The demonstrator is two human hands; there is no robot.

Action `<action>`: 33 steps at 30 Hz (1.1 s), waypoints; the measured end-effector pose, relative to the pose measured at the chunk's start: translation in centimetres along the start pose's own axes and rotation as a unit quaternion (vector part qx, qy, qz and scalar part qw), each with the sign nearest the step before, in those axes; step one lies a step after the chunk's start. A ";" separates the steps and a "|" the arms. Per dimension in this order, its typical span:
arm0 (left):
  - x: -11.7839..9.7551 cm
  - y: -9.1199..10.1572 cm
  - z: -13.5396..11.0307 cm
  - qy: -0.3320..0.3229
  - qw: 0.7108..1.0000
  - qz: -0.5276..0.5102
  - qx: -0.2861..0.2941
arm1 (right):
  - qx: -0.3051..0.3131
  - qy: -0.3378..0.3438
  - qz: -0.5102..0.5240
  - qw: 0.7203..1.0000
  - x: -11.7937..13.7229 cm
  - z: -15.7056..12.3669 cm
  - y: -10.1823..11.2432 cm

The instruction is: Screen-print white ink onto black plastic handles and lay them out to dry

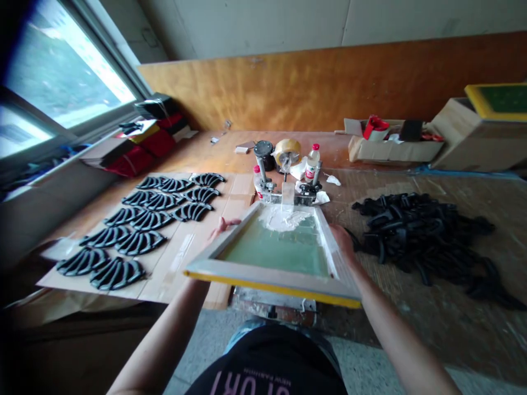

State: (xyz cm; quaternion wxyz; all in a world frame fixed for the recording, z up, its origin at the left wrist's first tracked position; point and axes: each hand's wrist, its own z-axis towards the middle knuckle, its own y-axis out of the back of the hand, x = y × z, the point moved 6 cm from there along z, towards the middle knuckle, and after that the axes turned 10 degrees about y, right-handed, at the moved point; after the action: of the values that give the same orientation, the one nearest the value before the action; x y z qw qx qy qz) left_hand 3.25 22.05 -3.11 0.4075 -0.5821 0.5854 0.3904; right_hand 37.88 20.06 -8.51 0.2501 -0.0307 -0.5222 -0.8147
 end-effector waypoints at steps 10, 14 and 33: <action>13.3 1.2 0.2 0.099 0.989 0.112 0.003 | 0.086 0.097 -0.012 0.991 5.6 11.4 -5.3; 14.2 1.6 0.7 0.092 0.983 0.158 -0.010 | 0.181 0.070 -0.032 0.980 6.3 10.2 -7.6; 12.1 0.9 -0.4 0.144 0.988 0.048 0.032 | 0.137 0.210 0.089 0.964 10.5 4.3 -4.8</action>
State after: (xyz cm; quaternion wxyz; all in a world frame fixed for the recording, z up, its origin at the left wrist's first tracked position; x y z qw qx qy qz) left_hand 2.45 17.26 -14.24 0.3181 -0.5904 0.6771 0.3030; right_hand 25.70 21.46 -7.28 0.4278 0.1292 -0.5599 -0.6977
